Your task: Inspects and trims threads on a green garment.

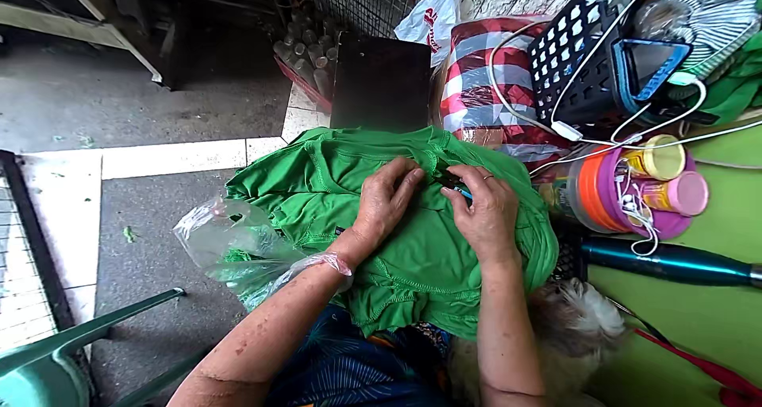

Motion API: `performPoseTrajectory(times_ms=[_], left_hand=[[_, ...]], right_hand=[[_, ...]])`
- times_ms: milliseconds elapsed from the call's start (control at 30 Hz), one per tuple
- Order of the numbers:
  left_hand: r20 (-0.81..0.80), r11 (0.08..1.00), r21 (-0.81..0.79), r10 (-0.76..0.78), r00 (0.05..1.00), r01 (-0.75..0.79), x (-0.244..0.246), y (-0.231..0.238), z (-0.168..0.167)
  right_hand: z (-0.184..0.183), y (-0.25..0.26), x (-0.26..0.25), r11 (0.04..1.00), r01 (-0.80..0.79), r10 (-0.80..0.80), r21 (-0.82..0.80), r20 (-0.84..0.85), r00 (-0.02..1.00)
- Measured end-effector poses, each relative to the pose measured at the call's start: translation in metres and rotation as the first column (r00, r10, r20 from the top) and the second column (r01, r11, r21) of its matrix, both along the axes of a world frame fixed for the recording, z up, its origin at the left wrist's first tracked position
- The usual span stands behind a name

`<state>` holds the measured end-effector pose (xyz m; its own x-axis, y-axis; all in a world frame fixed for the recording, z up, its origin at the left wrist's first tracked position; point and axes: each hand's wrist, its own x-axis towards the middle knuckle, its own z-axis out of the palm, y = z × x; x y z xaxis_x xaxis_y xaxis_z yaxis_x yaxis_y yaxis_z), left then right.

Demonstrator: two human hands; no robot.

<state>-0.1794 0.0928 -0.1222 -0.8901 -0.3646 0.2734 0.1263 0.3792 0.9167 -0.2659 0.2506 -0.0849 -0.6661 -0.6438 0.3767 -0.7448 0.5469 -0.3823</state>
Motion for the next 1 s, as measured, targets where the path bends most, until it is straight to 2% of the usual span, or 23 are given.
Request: performPoseTrajectory(times_ms=[233, 333, 367, 433, 533, 567, 600, 667, 767, 867, 1000], left_hand=[[-0.047, 0.987, -0.153, 0.05, 0.998, -0.056, -0.002, 0.004, 0.0], [-0.04, 0.994, -0.104, 0.042, 0.998, -0.046, -0.002, 0.003, -0.001], [-0.031, 0.999, -0.025, 0.026, 0.999, -0.027, -0.001, 0.002, -0.002], [0.002, 0.968, 0.251, 0.004, 1.0, -0.004, -0.001, -0.001, -0.003], [0.0, 0.749, 0.662, 0.03, 1.0, -0.022, 0.0, -0.011, 0.001], [-0.005, 0.681, 0.731, 0.05, 0.999, -0.03, 0.003, -0.014, 0.001], [-0.004, 0.656, 0.754, 0.055, 0.998, -0.033, 0.01, -0.018, 0.003], [0.007, 0.661, 0.75, 0.032, 0.999, -0.026, 0.026, -0.024, 0.008], [-0.086, 0.672, 0.736, -0.025, 0.996, 0.081, 0.056, -0.038, 0.016], [-0.174, 0.748, 0.646, -0.048, 0.984, 0.151, 0.096, -0.062, 0.017], [-0.014, 0.908, 0.412, 0.094, 0.995, -0.08, 0.156, -0.097, 0.015]], right_hand=[[-0.001, -0.016, 0.005, 0.991, 0.082, -0.071, 0.102, -0.102, 0.992], [-0.001, -0.017, 0.004, 0.988, 0.108, -0.1, 0.11, -0.072, 0.992], [-0.001, -0.017, 0.003, 0.989, 0.111, -0.106, 0.101, -0.054, 0.993], [-0.001, -0.016, 0.002, 0.99, 0.12, -0.119, 0.069, -0.013, 0.993], [0.0, -0.013, 0.002, 0.989, 0.148, -0.15, 0.029, 0.07, 0.986], [0.0, -0.012, 0.002, 0.988, 0.155, -0.157, 0.026, 0.095, 0.983], [0.0, -0.011, 0.002, 0.987, 0.161, -0.162, 0.022, 0.109, 0.981], [-0.001, -0.01, 0.002, 0.987, 0.16, -0.161, 0.013, 0.119, 0.98], [-0.002, -0.009, 0.0, 0.988, 0.156, -0.157, 0.014, 0.145, 0.977], [-0.001, -0.004, -0.001, 0.993, 0.121, -0.119, -0.008, 0.154, 0.981], [0.016, -0.01, 0.011, 0.99, -0.007, 0.038, -0.14, 0.216, 0.976]])
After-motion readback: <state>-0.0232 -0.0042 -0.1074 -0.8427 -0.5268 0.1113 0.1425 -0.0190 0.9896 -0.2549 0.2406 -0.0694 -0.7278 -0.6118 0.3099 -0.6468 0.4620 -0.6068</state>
